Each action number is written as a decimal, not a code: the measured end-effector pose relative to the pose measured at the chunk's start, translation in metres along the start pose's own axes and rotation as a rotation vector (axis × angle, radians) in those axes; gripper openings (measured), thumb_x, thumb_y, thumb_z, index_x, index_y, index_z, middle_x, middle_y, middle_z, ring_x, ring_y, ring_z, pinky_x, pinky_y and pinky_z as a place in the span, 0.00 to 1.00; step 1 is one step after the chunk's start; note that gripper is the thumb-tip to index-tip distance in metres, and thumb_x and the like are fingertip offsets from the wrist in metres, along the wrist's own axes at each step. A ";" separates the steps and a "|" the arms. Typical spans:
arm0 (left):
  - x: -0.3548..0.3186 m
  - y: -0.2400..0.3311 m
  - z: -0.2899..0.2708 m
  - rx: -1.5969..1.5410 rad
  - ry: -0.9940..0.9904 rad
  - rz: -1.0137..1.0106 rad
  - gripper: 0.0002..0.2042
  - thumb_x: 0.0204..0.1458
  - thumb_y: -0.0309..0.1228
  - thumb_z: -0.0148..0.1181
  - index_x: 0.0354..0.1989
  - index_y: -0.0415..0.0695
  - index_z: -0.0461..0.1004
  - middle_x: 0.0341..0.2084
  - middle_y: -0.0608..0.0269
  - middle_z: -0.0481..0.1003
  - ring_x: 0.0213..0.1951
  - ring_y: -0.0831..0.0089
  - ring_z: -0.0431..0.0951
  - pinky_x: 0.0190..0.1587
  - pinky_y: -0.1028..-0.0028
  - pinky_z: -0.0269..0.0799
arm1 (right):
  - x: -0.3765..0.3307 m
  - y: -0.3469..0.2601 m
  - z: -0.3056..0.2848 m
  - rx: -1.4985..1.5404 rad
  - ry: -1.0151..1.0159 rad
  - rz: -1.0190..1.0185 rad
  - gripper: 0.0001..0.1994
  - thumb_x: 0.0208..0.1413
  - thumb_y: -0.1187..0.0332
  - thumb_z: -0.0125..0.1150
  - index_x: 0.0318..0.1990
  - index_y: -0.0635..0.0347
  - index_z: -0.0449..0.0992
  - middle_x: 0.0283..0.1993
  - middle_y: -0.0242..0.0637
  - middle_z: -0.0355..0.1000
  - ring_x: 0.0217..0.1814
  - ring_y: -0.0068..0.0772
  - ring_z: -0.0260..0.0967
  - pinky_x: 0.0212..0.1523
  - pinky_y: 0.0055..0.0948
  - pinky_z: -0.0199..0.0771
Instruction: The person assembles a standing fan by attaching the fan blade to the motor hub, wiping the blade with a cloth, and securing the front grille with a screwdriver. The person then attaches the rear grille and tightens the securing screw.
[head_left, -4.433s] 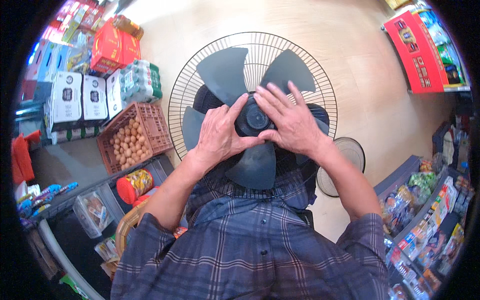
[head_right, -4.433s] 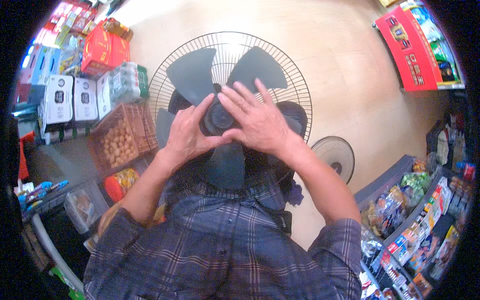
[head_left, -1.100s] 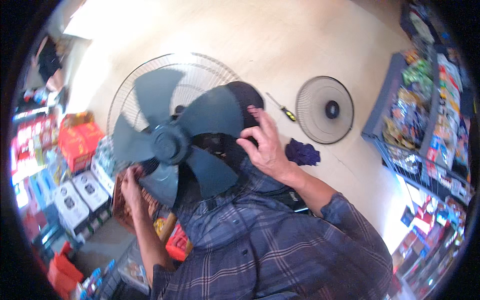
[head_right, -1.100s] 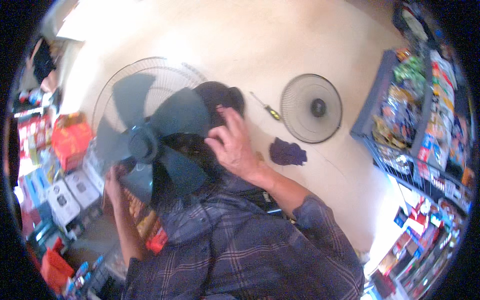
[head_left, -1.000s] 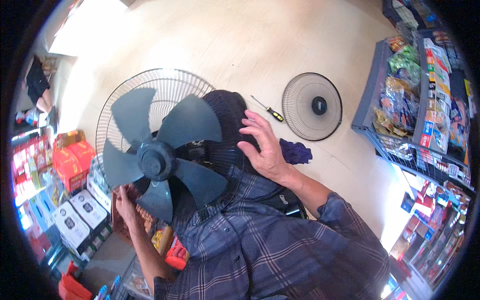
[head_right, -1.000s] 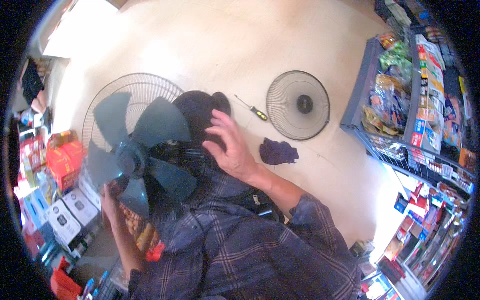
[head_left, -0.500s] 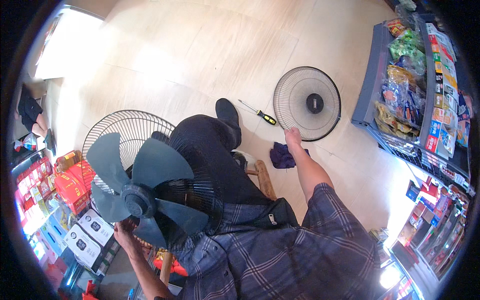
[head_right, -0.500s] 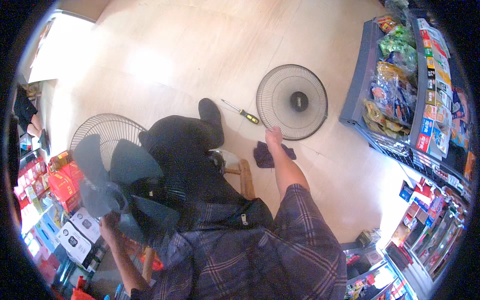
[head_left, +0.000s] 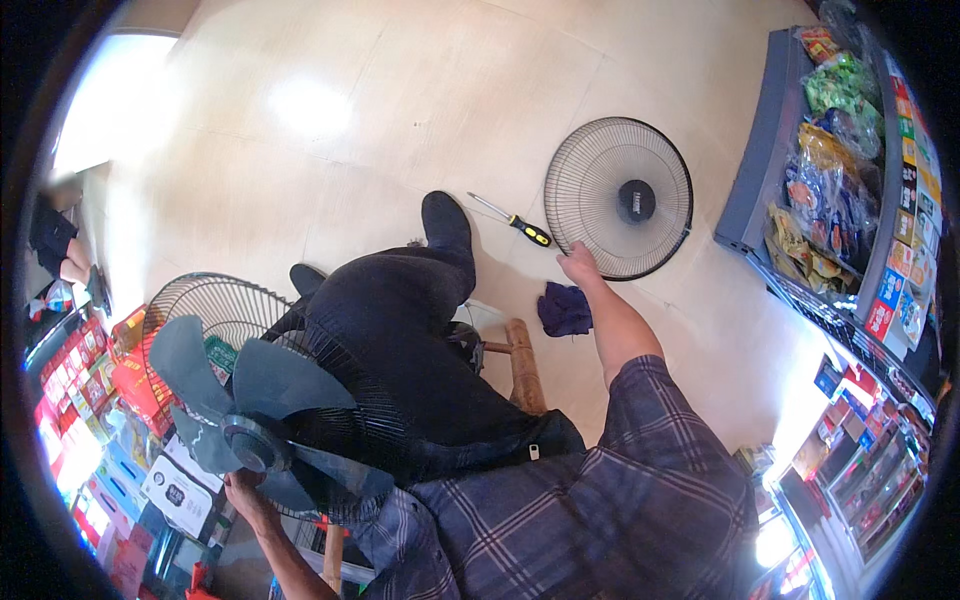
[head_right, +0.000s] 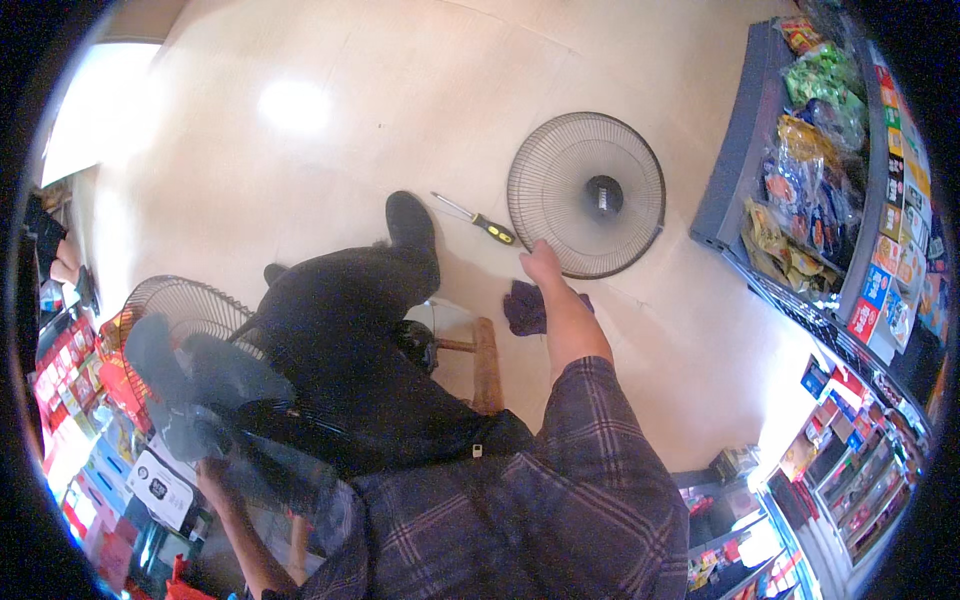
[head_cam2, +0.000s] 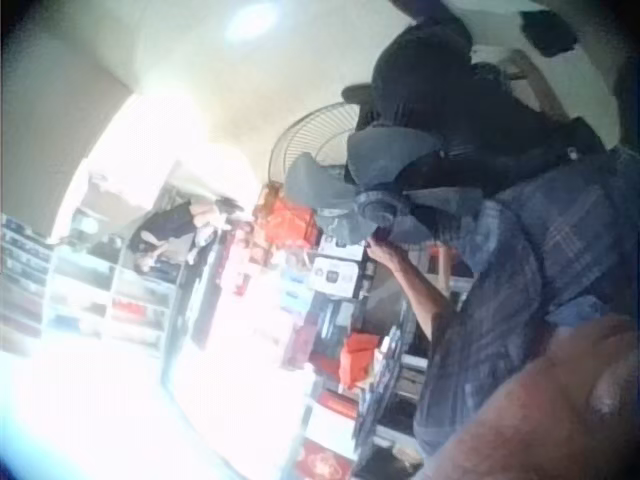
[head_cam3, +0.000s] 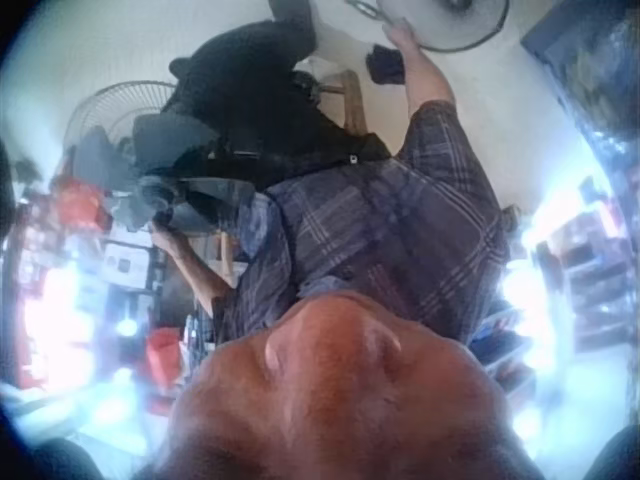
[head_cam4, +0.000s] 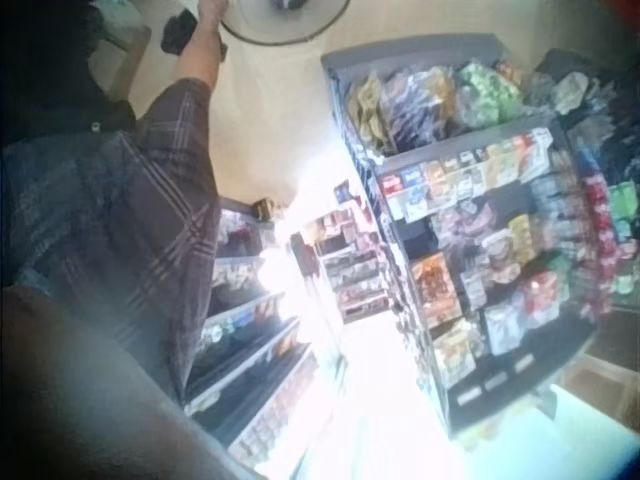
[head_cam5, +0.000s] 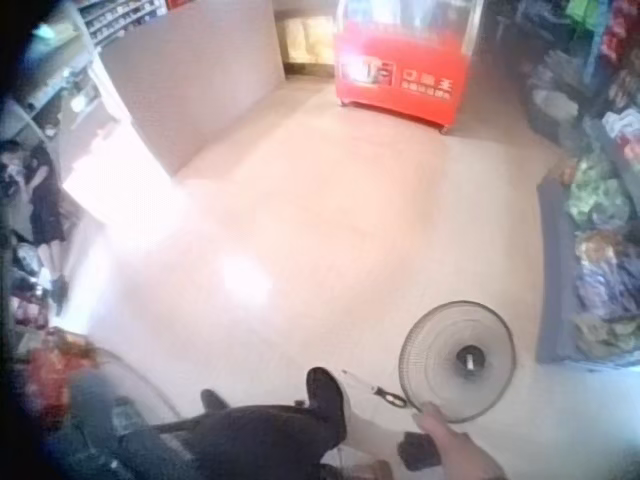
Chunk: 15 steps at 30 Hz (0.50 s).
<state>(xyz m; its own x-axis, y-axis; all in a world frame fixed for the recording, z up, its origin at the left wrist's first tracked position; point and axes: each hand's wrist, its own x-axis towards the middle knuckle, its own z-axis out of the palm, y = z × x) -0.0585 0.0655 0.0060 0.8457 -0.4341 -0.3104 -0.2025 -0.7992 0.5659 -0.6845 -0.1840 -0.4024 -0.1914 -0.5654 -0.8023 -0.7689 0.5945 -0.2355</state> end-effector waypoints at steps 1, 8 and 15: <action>0.005 -0.008 -0.006 0.019 0.002 -0.004 0.06 0.52 0.28 0.55 0.26 0.40 0.71 0.23 0.60 0.72 0.28 0.67 0.72 0.33 0.67 0.67 | -0.008 -0.007 -0.005 -0.002 0.034 -0.041 0.27 0.51 0.59 0.60 0.56 0.66 0.69 0.54 0.56 0.71 0.58 0.52 0.69 0.58 0.41 0.68; 0.014 -0.014 -0.019 0.299 -0.012 0.044 0.05 0.51 0.26 0.55 0.26 0.37 0.71 0.27 0.55 0.73 0.30 0.62 0.73 0.33 0.65 0.68 | -0.012 0.032 -0.005 0.177 0.603 0.270 0.31 0.53 0.58 0.62 0.63 0.60 0.65 0.67 0.53 0.60 0.68 0.51 0.57 0.67 0.41 0.58; 0.015 -0.014 -0.019 0.171 0.026 0.064 0.06 0.50 0.26 0.60 0.28 0.36 0.70 0.26 0.52 0.74 0.29 0.58 0.74 0.31 0.63 0.68 | -0.023 0.025 0.019 -0.182 0.349 -0.060 0.43 0.51 0.62 0.63 0.73 0.50 0.47 0.78 0.49 0.27 0.78 0.63 0.30 0.74 0.51 0.40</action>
<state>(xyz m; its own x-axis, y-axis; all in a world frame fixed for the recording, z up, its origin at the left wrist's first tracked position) -0.0339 0.0781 0.0080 0.8405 -0.4771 -0.2569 -0.3352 -0.8303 0.4451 -0.6877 -0.1455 -0.4000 -0.3146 -0.7747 -0.5484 -0.8745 0.4613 -0.1499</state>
